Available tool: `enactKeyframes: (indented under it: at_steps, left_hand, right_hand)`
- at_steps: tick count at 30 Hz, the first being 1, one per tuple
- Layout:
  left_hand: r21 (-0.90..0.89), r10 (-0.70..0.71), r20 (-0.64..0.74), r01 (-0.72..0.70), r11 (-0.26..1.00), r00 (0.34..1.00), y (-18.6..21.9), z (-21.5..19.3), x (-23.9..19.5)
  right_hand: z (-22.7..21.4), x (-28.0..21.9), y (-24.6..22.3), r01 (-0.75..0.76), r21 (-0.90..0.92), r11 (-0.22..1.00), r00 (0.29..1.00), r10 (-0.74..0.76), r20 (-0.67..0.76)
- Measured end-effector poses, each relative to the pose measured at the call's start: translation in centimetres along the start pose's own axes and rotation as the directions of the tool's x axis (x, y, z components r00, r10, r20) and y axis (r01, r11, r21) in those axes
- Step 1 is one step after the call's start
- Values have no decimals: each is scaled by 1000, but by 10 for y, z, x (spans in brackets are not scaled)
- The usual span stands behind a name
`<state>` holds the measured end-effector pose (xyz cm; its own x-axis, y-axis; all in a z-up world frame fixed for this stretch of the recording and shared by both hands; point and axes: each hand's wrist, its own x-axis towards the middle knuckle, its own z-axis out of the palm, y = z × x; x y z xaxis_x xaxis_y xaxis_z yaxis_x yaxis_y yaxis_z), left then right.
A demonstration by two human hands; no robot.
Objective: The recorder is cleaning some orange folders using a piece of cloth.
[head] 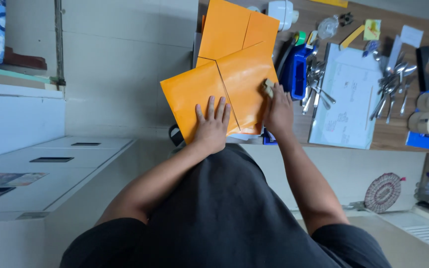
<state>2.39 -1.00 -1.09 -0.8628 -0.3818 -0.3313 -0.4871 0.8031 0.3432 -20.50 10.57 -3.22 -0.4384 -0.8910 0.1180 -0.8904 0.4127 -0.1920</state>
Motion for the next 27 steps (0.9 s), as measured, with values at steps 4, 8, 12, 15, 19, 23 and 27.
enactKeyframes:
  at_steps: [4, 8, 12, 15, 19, 23, 27]
  left_hand:
    - [57, 6, -126, 1, 998, 992, 5, 32, 1]
    - [118, -20, -393, 72, 990, 919, 8, 21, -3]
    - [-94, -129, -642, 89, 992, 756, -3, -35, -12]
    - [-400, -340, -727, 34, 916, 597, 17, -79, -37]
    - [-597, -543, -746, -26, 802, 386, 43, -70, -56]
    - [-640, -627, -768, -134, 756, 130, 74, -50, -82]
    - [-670, -690, -717, -176, 721, -96, 107, -28, -116]
  right_hand:
    - [-47, -2, -6, -102, 493, 864, 990, 139, -38]
    - [-45, -5, 41, -237, 763, 602, 871, 479, -107]
    - [-22, 6, 78, 49, 990, 130, 897, 429, -101]
    - [-6, 19, 77, 57, 995, 87, 954, 290, -80]
    - [-12, 27, 35, -238, 957, 167, 970, 1, 242]
    - [3, 19, -23, -529, 818, 225, 749, -329, 575]
    - [-18, -37, -98, -820, 526, 225, 298, -617, 728]
